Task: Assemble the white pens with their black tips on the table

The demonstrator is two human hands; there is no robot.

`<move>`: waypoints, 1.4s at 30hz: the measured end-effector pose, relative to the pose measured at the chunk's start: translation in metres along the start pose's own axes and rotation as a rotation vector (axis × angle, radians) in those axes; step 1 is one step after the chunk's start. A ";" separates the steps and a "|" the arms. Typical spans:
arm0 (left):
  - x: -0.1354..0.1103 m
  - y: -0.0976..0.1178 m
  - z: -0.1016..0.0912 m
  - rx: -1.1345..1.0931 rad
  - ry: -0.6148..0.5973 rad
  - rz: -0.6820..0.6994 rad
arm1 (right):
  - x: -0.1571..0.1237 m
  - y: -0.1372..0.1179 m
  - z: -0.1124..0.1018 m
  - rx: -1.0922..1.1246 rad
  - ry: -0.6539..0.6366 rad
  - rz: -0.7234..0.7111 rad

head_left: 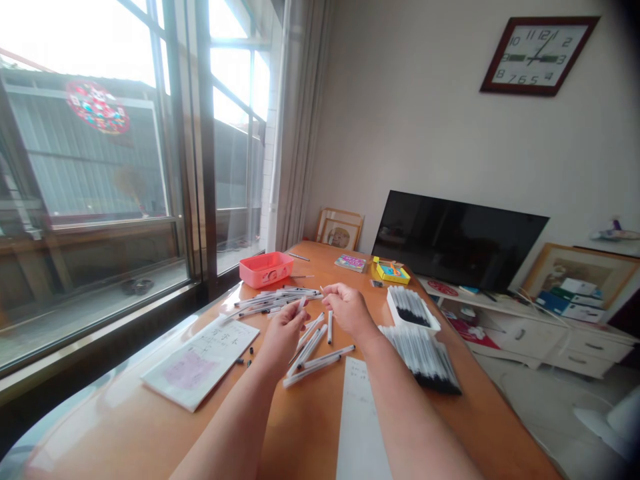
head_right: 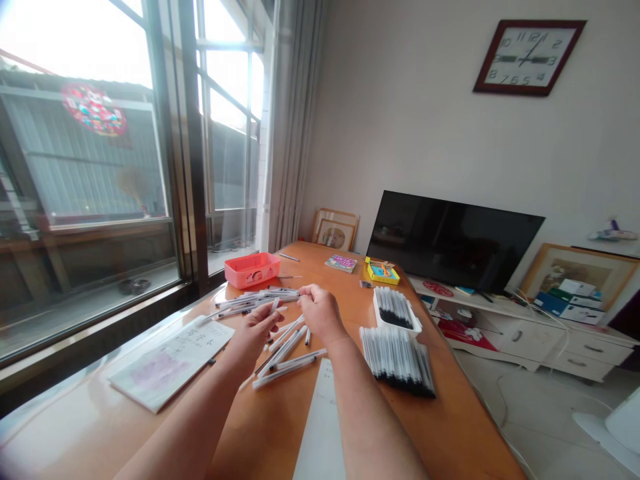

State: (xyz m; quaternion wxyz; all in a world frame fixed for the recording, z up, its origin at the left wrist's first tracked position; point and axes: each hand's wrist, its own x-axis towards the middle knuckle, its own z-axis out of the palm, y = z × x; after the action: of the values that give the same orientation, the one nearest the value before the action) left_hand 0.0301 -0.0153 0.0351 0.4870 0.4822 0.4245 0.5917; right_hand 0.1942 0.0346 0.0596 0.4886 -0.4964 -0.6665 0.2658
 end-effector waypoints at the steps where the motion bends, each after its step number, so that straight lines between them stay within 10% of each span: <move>1: 0.002 -0.001 -0.003 0.010 0.054 0.018 | 0.000 0.001 0.000 -0.024 0.000 0.001; 9: 0.011 -0.001 -0.017 -0.004 0.371 0.154 | -0.021 0.006 0.034 -0.527 -0.130 -0.097; 22: 0.011 -0.005 -0.015 -0.072 0.369 0.091 | -0.046 0.011 0.084 -0.935 -0.158 -0.150; 30: 0.017 -0.016 -0.017 -0.059 0.353 0.089 | -0.040 0.016 0.084 -0.630 -0.108 -0.093; 37: 0.007 -0.010 -0.007 0.061 0.198 0.071 | -0.012 0.002 0.039 0.179 0.000 0.014; 42: 0.004 -0.007 -0.002 0.139 0.047 0.162 | -0.010 -0.020 0.011 0.367 -0.080 0.060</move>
State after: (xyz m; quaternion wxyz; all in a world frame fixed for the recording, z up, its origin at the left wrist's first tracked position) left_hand 0.0291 -0.0106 0.0290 0.3928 0.5337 0.4354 0.6093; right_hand 0.1766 0.0197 0.0683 0.5358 -0.4074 -0.6108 0.4169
